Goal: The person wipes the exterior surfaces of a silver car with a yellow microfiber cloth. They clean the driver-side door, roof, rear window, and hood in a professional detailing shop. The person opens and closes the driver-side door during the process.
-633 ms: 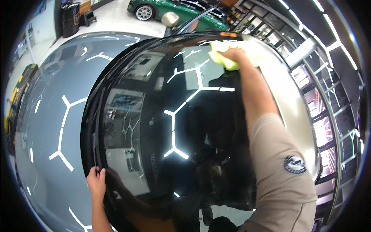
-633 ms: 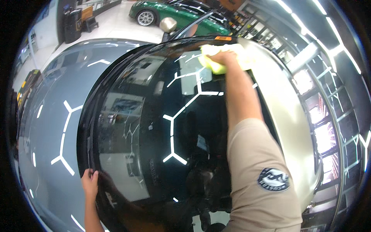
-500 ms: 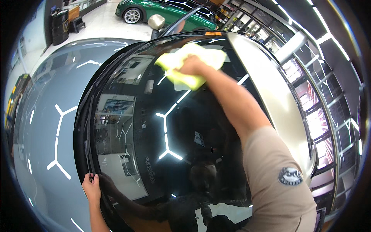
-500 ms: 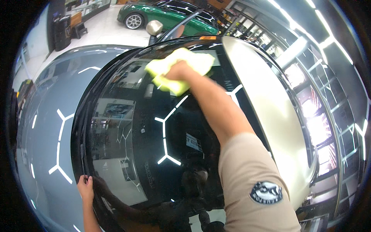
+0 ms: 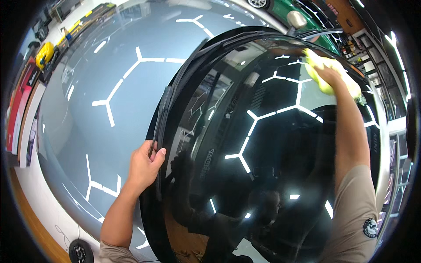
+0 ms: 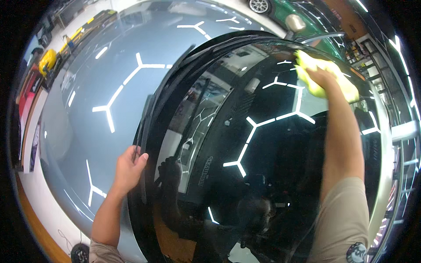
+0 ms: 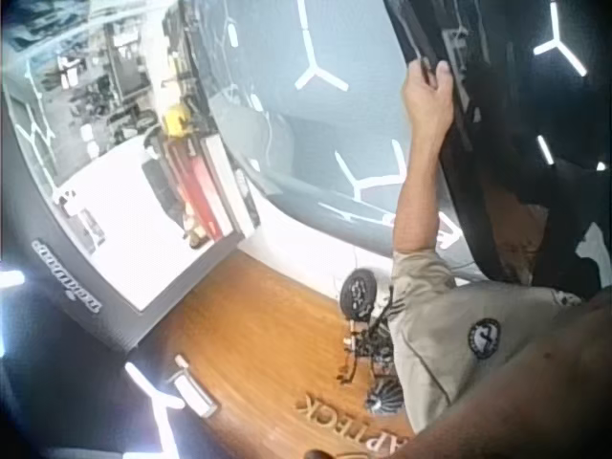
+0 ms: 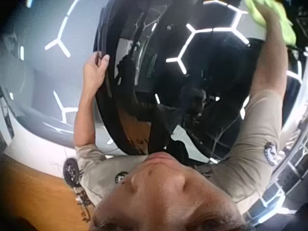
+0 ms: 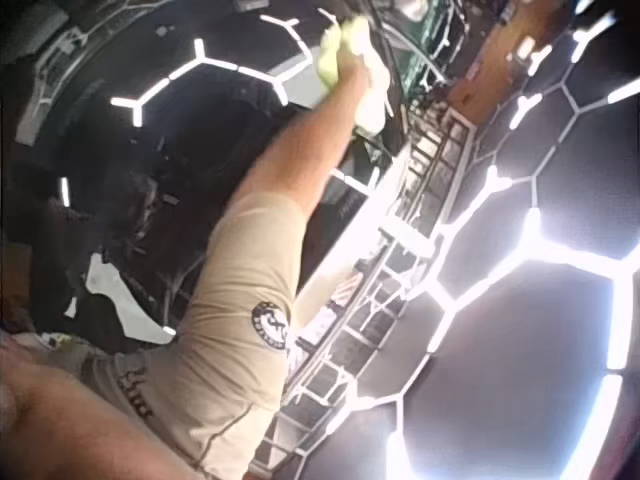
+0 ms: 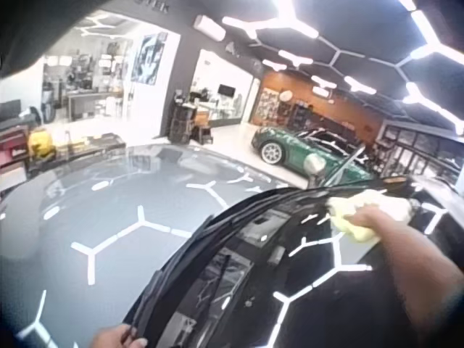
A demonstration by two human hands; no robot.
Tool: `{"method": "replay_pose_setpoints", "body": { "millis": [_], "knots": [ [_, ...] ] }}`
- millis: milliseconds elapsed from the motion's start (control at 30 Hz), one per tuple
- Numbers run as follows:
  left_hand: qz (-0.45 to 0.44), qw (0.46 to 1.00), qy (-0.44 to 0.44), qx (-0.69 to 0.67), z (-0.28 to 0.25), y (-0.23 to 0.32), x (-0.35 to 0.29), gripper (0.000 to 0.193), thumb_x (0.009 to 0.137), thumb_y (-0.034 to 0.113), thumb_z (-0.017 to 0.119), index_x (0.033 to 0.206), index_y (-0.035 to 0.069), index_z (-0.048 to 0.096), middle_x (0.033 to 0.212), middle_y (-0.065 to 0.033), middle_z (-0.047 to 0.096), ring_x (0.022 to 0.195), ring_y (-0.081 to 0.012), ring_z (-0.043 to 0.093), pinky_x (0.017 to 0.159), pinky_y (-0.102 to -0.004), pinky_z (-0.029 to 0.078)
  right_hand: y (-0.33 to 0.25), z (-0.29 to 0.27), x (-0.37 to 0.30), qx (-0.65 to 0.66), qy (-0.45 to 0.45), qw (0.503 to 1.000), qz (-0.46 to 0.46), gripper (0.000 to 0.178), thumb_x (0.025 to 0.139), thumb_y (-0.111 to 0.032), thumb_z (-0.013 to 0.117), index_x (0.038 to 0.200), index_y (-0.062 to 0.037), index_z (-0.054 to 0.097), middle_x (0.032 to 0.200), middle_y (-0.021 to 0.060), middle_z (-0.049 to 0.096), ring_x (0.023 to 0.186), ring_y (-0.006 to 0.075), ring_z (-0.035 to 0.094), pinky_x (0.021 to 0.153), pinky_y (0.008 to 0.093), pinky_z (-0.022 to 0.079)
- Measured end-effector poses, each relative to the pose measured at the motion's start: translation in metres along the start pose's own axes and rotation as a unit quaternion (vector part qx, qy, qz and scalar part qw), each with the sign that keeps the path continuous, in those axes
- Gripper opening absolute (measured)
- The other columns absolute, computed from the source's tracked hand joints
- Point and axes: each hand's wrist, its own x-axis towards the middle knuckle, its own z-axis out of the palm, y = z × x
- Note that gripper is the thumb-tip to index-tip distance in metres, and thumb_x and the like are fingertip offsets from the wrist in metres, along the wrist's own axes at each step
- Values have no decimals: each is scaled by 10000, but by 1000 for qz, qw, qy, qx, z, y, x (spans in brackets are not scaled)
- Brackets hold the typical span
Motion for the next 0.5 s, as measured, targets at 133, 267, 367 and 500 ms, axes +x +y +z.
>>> {"method": "replay_pose_setpoints", "body": {
  "millis": [133,267,367,500],
  "knots": [
    [6,998,-50,-40,-9,-2,5,241,858,183,649,861,-30,537,589,-56,450,548,-145,427,536,-314,394,-222,41,-4,2,15,988,-156,740,886,-633,336,1492,-212,284,1559,118,205,1439,364,162,1162,504,80],
    [33,996,-87,2,-23,-4,11,208,869,176,648,882,-6,548,606,-22,459,567,-104,423,536,-279,384,-364,28,-111,-31,8,945,-325,711,906,-627,316,1480,-207,321,1544,123,253,1433,357,196,1158,492,94],
    [30,994,-102,-27,-27,-1,11,187,871,169,650,885,9,554,605,-1,457,566,-86,412,527,-263,374,-390,17,-244,-132,-18,832,-539,652,930,-522,338,1179,8,624,1284,184,569,1193,331,524,1094,476,252],
    [42,993,-111,-26,-25,8,5,193,865,160,650,837,7,536,586,-12,439,544,-101,399,512,-278,367,-343,18,-332,58,-37,741,-667,567,893,-454,431,1152,11,625,1218,209,593,1213,347,507,1068,481,324]
  ]
}}
